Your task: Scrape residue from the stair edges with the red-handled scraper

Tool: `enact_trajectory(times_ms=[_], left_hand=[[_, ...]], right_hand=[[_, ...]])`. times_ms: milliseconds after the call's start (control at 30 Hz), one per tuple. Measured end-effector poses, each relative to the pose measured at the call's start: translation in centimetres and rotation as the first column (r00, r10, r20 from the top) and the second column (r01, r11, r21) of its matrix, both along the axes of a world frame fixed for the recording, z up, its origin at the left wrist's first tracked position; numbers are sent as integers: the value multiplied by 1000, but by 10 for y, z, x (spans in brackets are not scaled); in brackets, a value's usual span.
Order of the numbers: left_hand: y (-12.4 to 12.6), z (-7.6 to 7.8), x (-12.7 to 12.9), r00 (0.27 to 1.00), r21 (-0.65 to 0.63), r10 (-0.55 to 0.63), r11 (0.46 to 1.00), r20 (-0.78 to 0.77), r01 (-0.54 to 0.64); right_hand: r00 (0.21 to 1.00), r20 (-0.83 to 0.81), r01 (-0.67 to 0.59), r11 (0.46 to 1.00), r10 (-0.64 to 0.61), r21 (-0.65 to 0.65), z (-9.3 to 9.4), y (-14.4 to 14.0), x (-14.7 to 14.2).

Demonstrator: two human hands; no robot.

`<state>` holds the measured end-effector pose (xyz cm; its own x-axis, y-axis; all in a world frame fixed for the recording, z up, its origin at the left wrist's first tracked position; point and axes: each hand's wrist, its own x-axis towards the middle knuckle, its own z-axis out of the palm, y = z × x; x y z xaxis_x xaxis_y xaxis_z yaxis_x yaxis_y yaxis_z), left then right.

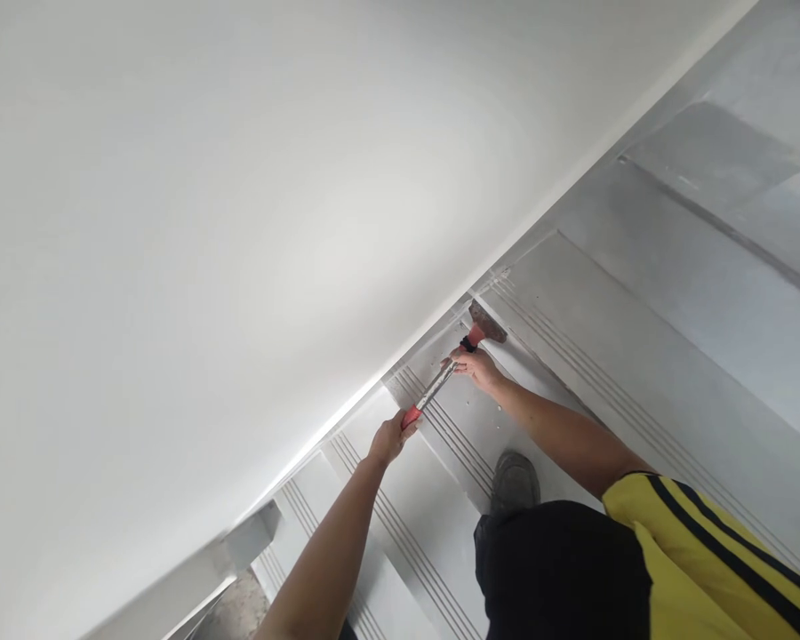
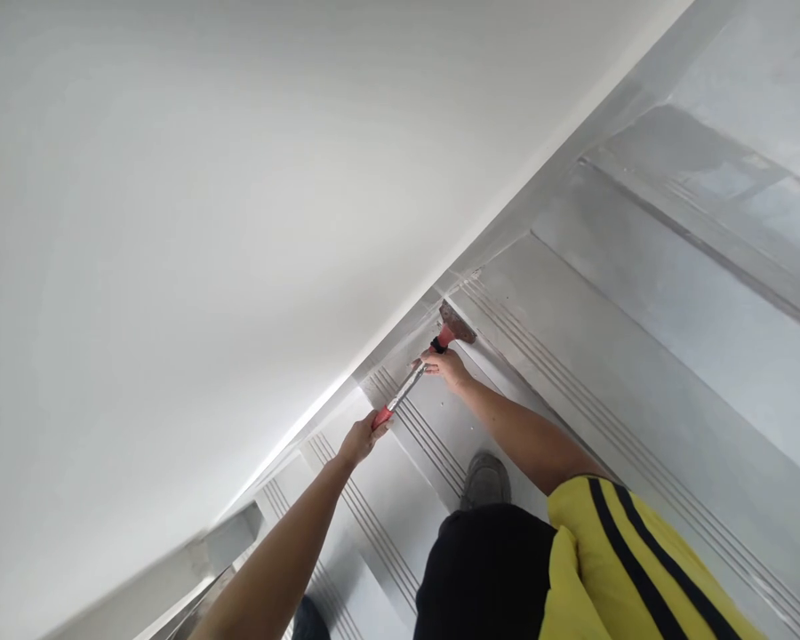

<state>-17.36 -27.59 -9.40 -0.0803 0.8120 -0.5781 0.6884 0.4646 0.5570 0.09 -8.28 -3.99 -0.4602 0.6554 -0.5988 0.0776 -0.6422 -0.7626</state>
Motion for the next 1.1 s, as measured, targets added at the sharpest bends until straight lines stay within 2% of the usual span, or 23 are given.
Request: enact_trajectory(times_ms=[100, 200, 400, 533, 700, 833, 1000, 1100], left_hand=[[-1, -2, 0, 1000, 7, 2, 1000, -2, -2], [-1, -4, -2, 1000, 25, 1, 1000, -10, 0], [0, -6, -2, 1000, 28, -20, 999, -10, 20], [-1, -7, -2, 1000, 23, -15, 1000, -22, 15], [0, -1, -3, 1000, -21, -17, 1000, -25, 16], [2, 4, -4, 999, -23, -3, 1000, -42, 2], [0, 6, 1, 1000, -37, -11, 999, -24, 10], [-2, 5, 5, 1000, -21, -11, 1000, -16, 10]], right_hand=[[1000, -21, -8, 1000, 8, -20, -4, 0, 1], [998, -68, -9, 1000, 10, 26, -6, 1, 1], [999, -40, 2, 1000, -3, -22, -8, 0, 1], [999, -53, 11, 1000, -10, 15, -12, 0, 1], [1000, -10, 10, 998, -11, -57, -9, -2, 0], [999, -51, 18, 1000, -18, 11, -4, -2, -1], [1000, 1, 17, 999, -17, -35, -5, -2, 2], [999, -29, 17, 1000, -17, 16, -5, -3, 6]])
